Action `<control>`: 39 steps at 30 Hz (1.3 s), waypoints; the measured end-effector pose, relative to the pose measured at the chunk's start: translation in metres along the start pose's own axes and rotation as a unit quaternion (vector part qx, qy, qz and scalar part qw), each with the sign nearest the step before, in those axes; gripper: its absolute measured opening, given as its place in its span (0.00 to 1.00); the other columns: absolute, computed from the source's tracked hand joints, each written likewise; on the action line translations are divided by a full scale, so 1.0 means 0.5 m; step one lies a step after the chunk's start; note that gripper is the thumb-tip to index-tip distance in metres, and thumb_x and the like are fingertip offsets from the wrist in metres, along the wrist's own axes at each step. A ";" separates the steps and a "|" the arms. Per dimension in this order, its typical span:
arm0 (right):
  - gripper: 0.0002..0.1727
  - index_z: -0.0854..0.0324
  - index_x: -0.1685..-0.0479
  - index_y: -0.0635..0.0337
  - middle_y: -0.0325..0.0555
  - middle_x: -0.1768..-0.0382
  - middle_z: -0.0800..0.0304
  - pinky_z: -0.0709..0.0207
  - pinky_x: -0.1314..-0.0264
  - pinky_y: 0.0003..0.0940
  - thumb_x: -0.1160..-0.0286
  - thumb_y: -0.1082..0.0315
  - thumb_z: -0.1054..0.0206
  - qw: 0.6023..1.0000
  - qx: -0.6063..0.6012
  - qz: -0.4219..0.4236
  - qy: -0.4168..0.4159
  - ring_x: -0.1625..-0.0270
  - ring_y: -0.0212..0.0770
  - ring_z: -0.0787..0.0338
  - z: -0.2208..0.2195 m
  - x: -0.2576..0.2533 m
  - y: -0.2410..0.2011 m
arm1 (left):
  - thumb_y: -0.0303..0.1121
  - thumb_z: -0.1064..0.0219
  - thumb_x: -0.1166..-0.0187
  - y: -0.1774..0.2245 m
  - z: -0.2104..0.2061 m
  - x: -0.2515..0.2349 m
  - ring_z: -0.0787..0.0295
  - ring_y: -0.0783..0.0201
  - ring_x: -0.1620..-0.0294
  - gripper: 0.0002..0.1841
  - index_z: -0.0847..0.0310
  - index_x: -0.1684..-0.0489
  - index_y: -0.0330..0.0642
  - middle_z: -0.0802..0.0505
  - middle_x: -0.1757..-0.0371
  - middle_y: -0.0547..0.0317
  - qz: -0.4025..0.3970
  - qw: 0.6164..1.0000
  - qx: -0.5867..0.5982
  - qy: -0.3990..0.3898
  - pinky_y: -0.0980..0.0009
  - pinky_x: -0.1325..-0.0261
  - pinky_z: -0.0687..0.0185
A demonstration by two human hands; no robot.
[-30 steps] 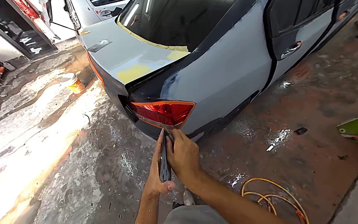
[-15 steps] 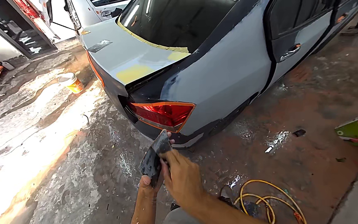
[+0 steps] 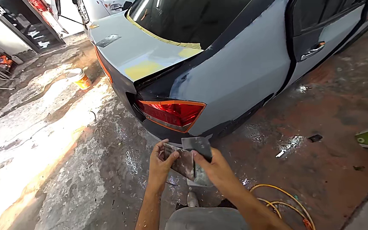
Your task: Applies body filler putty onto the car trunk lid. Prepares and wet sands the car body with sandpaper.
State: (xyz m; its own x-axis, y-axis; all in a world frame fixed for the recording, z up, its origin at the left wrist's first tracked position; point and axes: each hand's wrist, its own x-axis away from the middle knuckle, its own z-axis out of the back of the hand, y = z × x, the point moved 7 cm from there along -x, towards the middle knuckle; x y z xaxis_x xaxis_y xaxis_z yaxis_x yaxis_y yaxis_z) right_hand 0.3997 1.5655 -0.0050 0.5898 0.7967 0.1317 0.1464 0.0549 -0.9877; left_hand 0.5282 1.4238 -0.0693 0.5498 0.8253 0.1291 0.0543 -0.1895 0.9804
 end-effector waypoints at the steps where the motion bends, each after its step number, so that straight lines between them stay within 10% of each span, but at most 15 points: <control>1: 0.13 0.14 0.47 0.61 0.45 0.58 0.06 0.12 0.44 0.35 0.18 0.62 0.33 0.999 -0.002 -0.028 0.024 0.53 0.36 0.06 0.023 -0.003 0.010 | 0.28 0.19 0.38 -0.007 0.008 0.004 0.07 0.58 0.56 0.32 0.26 0.32 0.32 0.08 0.50 0.45 0.024 0.999 0.019 0.028 0.64 0.52 0.08; 6: 0.14 0.14 0.46 0.61 0.47 0.58 0.05 0.10 0.48 0.38 0.22 0.62 0.28 0.989 0.025 -0.026 0.145 0.54 0.41 0.05 0.126 -0.012 0.026 | 0.23 0.29 0.24 -0.009 0.024 0.022 0.08 0.56 0.64 0.13 0.23 0.47 0.28 0.08 0.61 0.42 0.055 0.989 0.081 0.107 0.62 0.58 0.08; 10: 0.16 0.15 0.42 0.59 0.44 0.54 0.06 0.12 0.43 0.34 0.23 0.60 0.27 0.995 0.059 -0.063 0.054 0.50 0.37 0.06 0.115 -0.023 0.043 | 0.30 0.32 0.23 0.004 -0.013 0.045 0.12 0.62 0.66 0.08 0.25 0.59 0.35 0.13 0.65 0.51 0.043 0.991 0.122 0.026 0.66 0.59 0.10; 18: 0.16 0.13 0.46 0.63 0.51 0.58 0.04 0.09 0.48 0.37 0.25 0.61 0.25 0.995 0.004 -0.089 -0.034 0.56 0.43 0.04 0.063 -0.037 0.049 | 0.80 0.30 0.53 0.011 -0.101 0.097 0.13 0.54 0.30 0.59 0.23 0.20 0.45 0.12 0.30 0.46 0.056 0.822 0.465 -0.324 0.57 0.27 0.19; 23: 0.13 0.11 0.50 0.59 0.48 0.62 0.04 0.08 0.52 0.38 0.25 0.60 0.25 0.998 0.048 -0.017 0.031 0.59 0.43 0.04 0.058 -0.046 0.027 | 0.83 0.25 0.70 -0.006 -0.093 0.097 0.04 0.50 0.49 0.53 0.07 0.51 0.45 0.04 0.52 0.47 0.092 0.854 0.501 -0.108 0.47 0.47 0.08; 31: 0.24 0.12 0.43 0.53 0.42 0.42 0.18 0.14 0.45 0.41 0.29 0.46 0.25 0.955 0.284 0.070 0.055 0.45 0.37 0.13 0.054 -0.053 -0.024 | 0.77 0.22 0.65 0.024 -0.099 0.086 0.11 0.47 0.34 0.58 0.14 0.32 0.42 0.09 0.36 0.43 0.081 0.815 0.540 -0.192 0.45 0.33 0.15; 35: 0.21 0.12 0.46 0.47 0.35 0.61 0.09 0.12 0.57 0.40 0.25 0.43 0.30 0.935 0.341 0.092 0.038 0.60 0.32 0.09 0.029 -0.046 -0.048 | 0.72 0.25 0.48 0.040 -0.103 0.089 0.08 0.55 0.37 0.46 0.12 0.34 0.46 0.06 0.40 0.50 0.020 0.845 0.493 -0.207 0.53 0.31 0.15; 39: 0.19 0.12 0.50 0.48 0.34 0.70 0.09 0.13 0.63 0.38 0.24 0.44 0.30 0.955 0.288 0.074 -0.003 0.68 0.31 0.09 0.022 -0.060 -0.024 | 0.71 0.19 0.55 0.031 -0.091 0.089 0.04 0.56 0.47 0.41 0.08 0.46 0.47 0.03 0.50 0.52 0.031 0.874 0.467 -0.129 0.55 0.41 0.09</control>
State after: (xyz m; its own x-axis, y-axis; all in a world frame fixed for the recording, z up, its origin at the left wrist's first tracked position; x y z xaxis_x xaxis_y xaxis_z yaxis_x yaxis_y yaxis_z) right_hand 0.3713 1.5477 0.0019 0.5662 0.8242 -0.0110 -0.3995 0.2627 -0.8783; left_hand 0.5155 1.4820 -0.0414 0.7385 0.6739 0.0215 0.6088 -0.6803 0.4082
